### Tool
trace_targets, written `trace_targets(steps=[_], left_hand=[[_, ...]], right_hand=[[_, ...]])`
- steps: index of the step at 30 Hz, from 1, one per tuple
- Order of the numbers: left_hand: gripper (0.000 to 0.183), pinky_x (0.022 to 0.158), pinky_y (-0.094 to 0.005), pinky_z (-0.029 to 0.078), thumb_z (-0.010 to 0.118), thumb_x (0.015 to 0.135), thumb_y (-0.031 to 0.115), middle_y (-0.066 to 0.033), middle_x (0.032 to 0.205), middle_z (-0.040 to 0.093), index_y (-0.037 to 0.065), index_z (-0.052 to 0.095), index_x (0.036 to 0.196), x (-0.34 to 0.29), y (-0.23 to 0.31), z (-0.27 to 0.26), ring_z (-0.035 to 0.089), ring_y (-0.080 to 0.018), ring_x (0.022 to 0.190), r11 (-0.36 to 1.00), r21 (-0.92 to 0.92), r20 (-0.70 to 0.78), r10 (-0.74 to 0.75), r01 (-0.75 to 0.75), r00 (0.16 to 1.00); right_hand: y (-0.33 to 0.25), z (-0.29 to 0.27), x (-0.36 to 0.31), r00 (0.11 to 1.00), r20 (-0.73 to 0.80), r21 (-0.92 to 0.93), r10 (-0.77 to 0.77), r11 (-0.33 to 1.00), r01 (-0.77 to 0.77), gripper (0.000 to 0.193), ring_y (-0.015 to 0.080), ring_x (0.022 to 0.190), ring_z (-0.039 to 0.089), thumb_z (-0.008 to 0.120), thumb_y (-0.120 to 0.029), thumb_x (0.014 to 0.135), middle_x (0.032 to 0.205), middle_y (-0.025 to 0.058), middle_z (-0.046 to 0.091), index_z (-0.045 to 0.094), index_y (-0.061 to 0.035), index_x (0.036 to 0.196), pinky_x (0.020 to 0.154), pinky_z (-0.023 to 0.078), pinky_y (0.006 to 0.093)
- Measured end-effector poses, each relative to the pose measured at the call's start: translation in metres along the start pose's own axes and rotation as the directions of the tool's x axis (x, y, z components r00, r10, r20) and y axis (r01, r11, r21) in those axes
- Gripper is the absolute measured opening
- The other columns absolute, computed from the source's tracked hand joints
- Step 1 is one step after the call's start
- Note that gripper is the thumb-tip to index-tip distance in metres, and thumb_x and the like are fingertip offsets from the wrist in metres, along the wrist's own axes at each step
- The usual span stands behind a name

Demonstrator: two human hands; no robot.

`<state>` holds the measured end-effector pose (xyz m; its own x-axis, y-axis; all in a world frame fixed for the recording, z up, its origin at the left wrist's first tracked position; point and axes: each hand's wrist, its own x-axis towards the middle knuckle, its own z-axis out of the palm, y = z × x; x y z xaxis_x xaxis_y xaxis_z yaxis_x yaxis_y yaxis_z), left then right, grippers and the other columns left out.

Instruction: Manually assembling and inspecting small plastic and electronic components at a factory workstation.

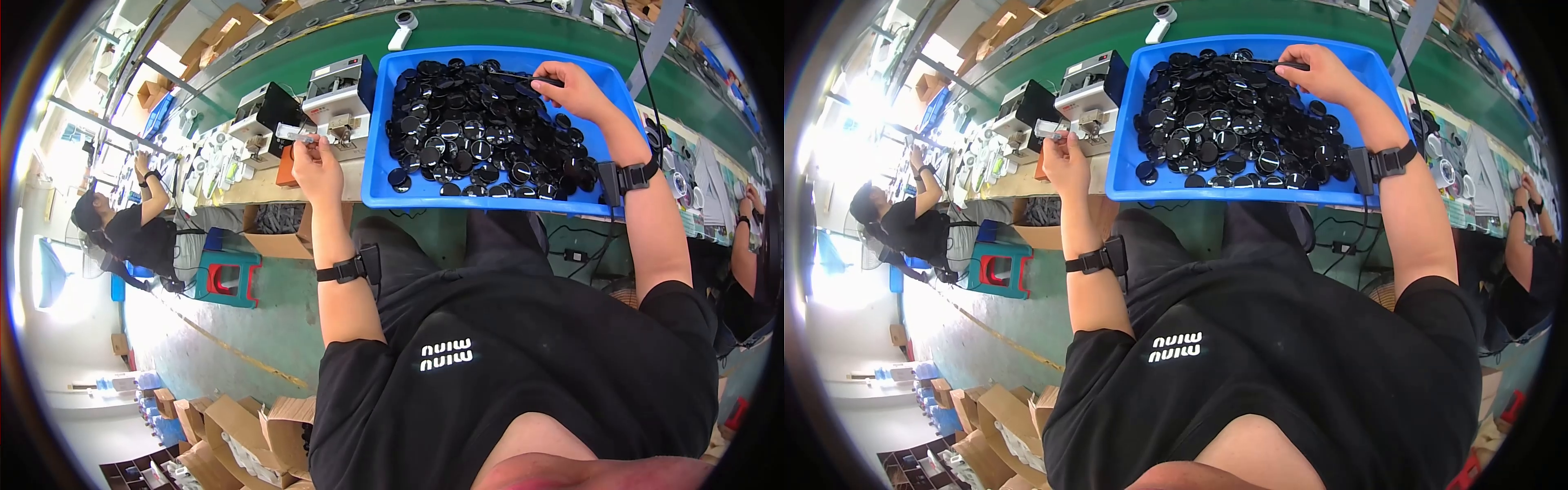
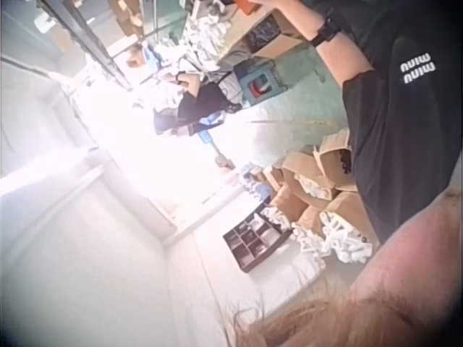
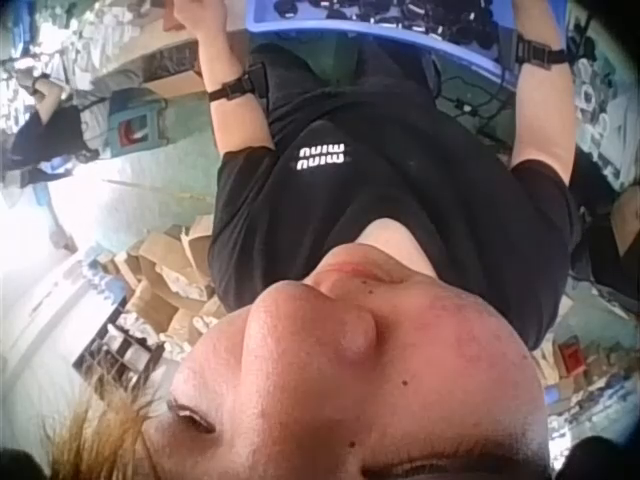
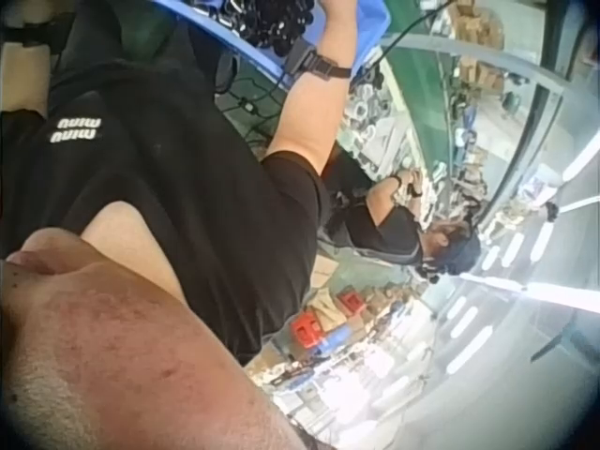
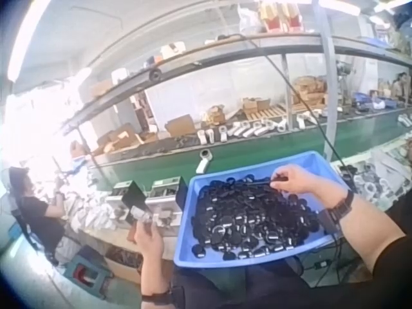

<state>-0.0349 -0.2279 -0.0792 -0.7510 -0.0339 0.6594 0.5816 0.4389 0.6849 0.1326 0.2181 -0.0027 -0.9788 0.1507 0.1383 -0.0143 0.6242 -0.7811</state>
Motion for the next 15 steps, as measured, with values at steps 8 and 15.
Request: trace_targets(steps=[8,15], left_hand=[[0.013,0.058,-0.03,0.05,0.069,0.098,0.013,-0.0062,0.073,0.067,0.001,0.066,0.101,-0.0043,0.0041,0.0064,0.062,-0.0139,0.06,0.999,-0.045,-0.018,0.016,-0.017,1.0],[0.013,0.055,-0.0344,0.046,0.069,0.097,0.013,-0.0073,0.071,0.064,0.001,0.066,0.099,-0.0005,0.0044,0.0103,0.058,-0.0172,0.055,0.998,0.017,-0.065,0.056,-0.055,0.996]], right_hand=[[0.0011,0.0,0.001,1.0,0.0,0.0,0.008,1.0,-0.008,0.02,0.0066,0.068,0.053,0.068,-0.024,0.1,0.077,-0.0025,0.061,0.067,-0.0039,0.102,0.061,0.045,0.0253],[-0.0026,0.001,-0.001,0.999,0.011,-0.004,0.042,0.999,-0.042,0.019,0.0067,0.066,0.053,0.069,-0.022,0.099,0.076,-0.0023,0.061,0.067,-0.0037,0.102,0.06,0.045,0.0257]])
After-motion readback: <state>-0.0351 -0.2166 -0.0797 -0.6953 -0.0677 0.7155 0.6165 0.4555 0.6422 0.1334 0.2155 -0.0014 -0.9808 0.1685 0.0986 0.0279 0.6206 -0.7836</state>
